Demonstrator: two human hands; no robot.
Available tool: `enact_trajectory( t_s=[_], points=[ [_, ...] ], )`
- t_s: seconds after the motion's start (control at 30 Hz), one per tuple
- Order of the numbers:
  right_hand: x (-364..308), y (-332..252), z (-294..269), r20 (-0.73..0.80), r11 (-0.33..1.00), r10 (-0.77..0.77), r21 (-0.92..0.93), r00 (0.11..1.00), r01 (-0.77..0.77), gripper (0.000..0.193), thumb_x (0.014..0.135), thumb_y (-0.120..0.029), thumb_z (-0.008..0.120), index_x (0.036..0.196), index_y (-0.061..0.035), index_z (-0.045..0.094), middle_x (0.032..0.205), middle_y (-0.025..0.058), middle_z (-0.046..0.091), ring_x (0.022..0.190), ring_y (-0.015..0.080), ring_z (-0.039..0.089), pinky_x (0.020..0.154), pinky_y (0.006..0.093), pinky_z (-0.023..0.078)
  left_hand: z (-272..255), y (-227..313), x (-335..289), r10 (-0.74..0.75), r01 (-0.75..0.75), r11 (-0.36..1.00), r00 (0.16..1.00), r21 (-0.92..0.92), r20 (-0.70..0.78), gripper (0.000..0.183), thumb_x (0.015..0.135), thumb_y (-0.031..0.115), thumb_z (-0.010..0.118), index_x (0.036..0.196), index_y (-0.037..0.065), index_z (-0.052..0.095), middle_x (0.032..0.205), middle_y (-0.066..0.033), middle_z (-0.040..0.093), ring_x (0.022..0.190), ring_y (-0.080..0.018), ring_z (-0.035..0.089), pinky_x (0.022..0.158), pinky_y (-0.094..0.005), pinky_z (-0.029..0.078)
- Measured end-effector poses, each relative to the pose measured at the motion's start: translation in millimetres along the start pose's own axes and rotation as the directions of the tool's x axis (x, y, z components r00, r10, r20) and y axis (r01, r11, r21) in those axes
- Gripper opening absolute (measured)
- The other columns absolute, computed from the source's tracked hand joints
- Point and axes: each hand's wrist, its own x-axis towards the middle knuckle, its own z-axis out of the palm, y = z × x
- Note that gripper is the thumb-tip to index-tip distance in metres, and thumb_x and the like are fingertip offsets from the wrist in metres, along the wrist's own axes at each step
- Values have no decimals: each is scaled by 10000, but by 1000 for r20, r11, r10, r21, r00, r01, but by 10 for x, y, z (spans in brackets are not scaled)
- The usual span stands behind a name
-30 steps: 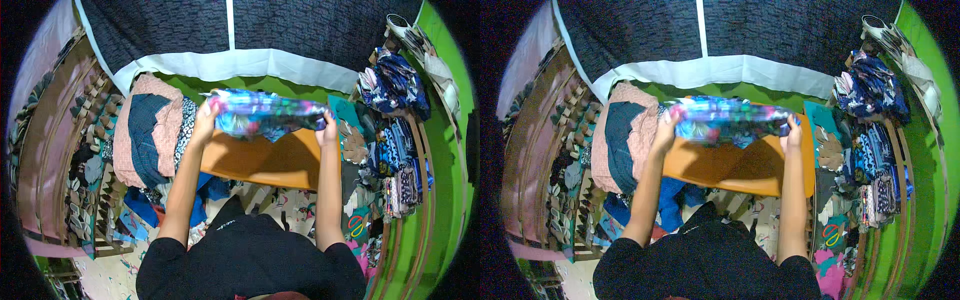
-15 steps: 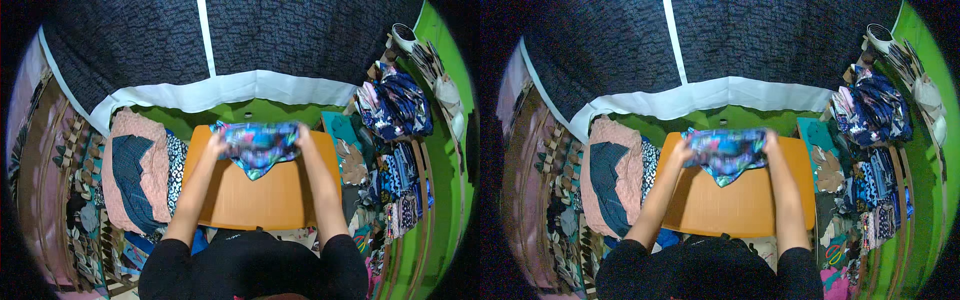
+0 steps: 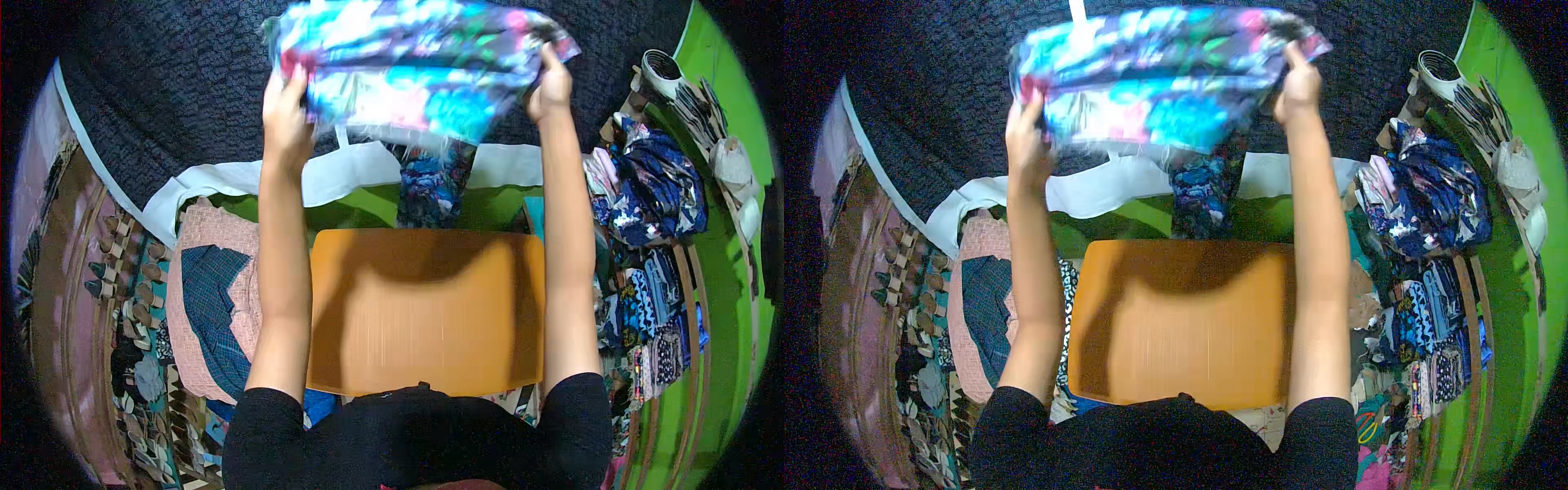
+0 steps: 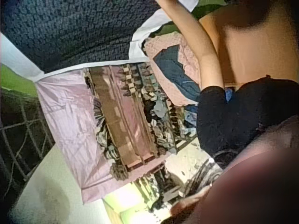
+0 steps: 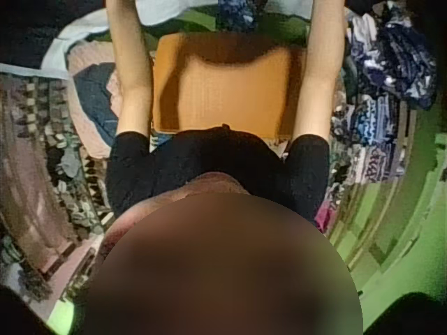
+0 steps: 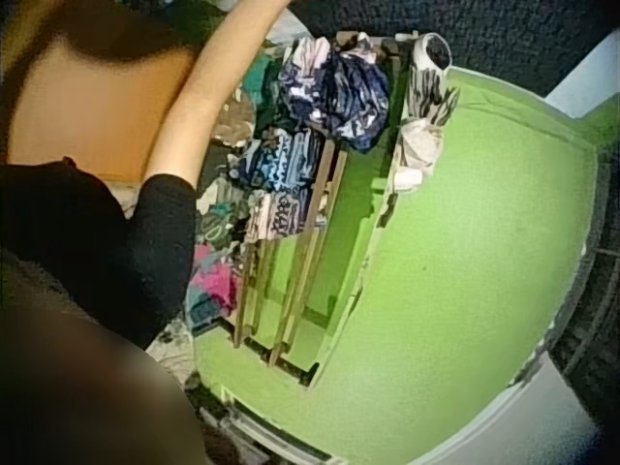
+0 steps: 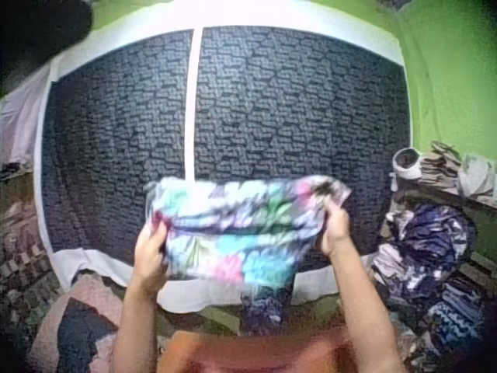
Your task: The recorder folds several pieces of fabric on a small table and places them on a shelf.
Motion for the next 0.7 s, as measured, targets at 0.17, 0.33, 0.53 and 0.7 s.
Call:
enact_trajectory(
  t_s=[0.17, 0.33, 0.53, 0.7],
  points=[
    [-717, 706, -533, -293, 459, 644, -590, 706, -664, 296, 828, -194, 478, 1001, 46, 495, 907, 107, 571, 793, 193, 566, 694, 339, 475, -691, -400, -815, -520, 560, 827, 800, 60, -299, 229, 862, 105, 380, 1051, -7, 447, 972, -87, 515, 902, -185, 500, 828, -317, 399],
    [-703, 935, -715, -344, 696, 576, -270, 741, -666, 250, 843, -181, 459, 834, 63, 507, 748, 107, 553, 555, 186, 548, 475, 355, 475, -1028, -941, -860, -673, 580, 719, 718, -382, -177, 188, 864, 96, 329, 978, -14, 430, 959, -154, 508, 903, -240, 509, 848, -387, 404],
    [-1107, -112, -525, 34, 907, 412, 76, 911, -413, 158, 816, -193, 518, 845, -39, 539, 807, 67, 577, 692, 174, 565, 644, 325, 475, -162, 88, -1421, -285, 257, 924, 957, -282, -62, 278, 861, 113, 385, 1122, 15, 399, 1024, -96, 502, 936, -193, 505, 815, -332, 416],
    [-2806, -671, -772, -76, 926, 254, -267, 964, -265, 240, 801, -186, 537, 990, -47, 489, 846, 46, 562, 749, 134, 555, 656, 276, 460, -440, 498, -3103, -374, 398, 916, 896, 58, -241, 321, 838, 145, 455, 1132, 30, 400, 959, -30, 519, 819, -121, 508, 698, -242, 415]
  ],
)
